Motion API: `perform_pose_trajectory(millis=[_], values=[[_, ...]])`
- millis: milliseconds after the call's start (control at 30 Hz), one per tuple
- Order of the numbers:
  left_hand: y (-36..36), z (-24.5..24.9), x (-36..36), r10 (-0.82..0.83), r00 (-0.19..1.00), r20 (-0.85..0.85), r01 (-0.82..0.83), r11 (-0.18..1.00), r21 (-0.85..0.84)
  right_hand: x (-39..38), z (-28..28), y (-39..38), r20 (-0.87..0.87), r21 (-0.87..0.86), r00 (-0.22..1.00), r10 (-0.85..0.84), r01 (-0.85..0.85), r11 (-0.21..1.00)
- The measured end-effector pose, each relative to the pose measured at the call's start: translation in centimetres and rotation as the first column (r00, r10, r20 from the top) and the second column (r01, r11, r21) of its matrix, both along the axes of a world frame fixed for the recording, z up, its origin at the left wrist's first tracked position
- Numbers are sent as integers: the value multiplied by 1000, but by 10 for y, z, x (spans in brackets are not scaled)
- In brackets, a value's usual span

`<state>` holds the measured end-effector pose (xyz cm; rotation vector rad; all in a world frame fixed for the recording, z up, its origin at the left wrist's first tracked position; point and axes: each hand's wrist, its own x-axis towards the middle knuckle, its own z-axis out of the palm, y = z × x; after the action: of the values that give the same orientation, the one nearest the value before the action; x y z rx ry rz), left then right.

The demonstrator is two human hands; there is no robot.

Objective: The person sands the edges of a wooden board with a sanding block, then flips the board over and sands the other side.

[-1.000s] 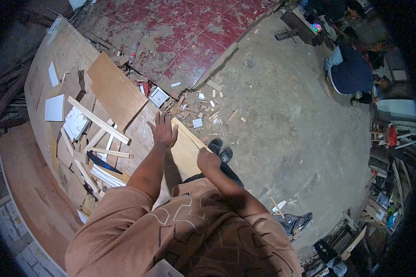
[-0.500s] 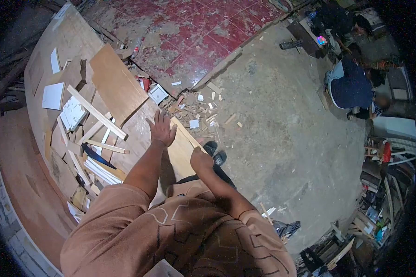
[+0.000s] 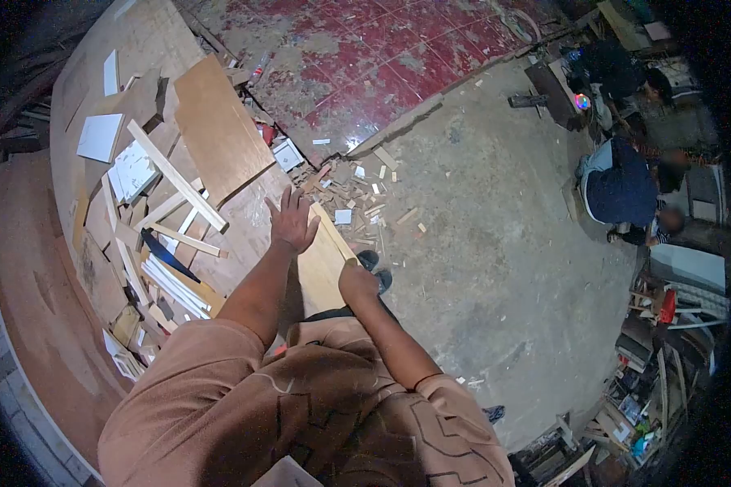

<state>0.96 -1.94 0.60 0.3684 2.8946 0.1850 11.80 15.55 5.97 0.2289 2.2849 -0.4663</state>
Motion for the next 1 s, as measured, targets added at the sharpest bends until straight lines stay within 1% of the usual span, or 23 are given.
perform_pose_trajectory(millis=[33,67,133,167,200,233,267,333,367,433,467,500,567,633,700,767,800,833,900,967,1000], values=[[0,0,-2,7,1000,20,-7,1000,13,1,0,0,-29,4,1000,13,-13,1000],[0,0,0,12,999,49,-13,1000,29,14,5,8,-5,-24,999,-36,36,999],[0,2,1,9,999,46,-12,999,46,32,36,29,57,-22,998,21,-19,1000],[0,3,2,12,999,36,-14,998,56,36,58,35,58,-18,998,24,-23,1000],[0,2,1,16,999,34,-18,998,58,37,81,40,104,10,993,58,-59,998],[0,2,1,17,999,29,-18,998,57,37,91,42,151,34,984,89,-95,995],[1,1,2,14,1000,26,-15,998,56,36,91,41,151,35,985,87,-94,995],[1,0,1,10,999,39,-12,998,58,27,85,38,98,-14,994,58,-57,998],[0,0,1,11,999,52,-14,998,55,22,65,32,97,-15,993,61,-60,998],[1,6,0,11,998,64,-14,999,42,13,7,14,74,-3,997,-16,17,1000],[2,8,0,8,997,75,-11,999,32,9,-3,9,75,-4,997,-15,15,1000],[2,4,1,10,997,73,-12,1000,29,2,-8,3,38,-1,999,-27,27,1000],[0,-3,2,0,1000,-8,1,998,58,1,-9,1,-3,-3,999,-42,42,999],[-1,-2,2,2,1000,-7,-2,998,67,24,18,21,72,-19,997,-30,32,999],[1,0,2,11,1000,-9,-11,996,83,27,79,38,146,-50,986,84,-77,996],[1,4,1,6,999,51,-7,1000,25,23,101,43,138,-13,987,83,-82,997],[1,5,2,10,999,54,-11,1000,26,24,105,43,132,18,989,68,-71,997],[2,6,1,12,998,65,-13,1000,25,21,97,42,132,19,989,73,-76,997],[0,7,-1,26,997,76,-27,999,19,9,60,29,115,-20,990,86,-84,996],[0,6,-1,8,997,74,-10,1000,24,-9,24,11,124,-22,989,83,-81,996],[1,5,1,10,997,76,-12,1000,25,-4,9,7,126,-22,988,85,-83,996]])
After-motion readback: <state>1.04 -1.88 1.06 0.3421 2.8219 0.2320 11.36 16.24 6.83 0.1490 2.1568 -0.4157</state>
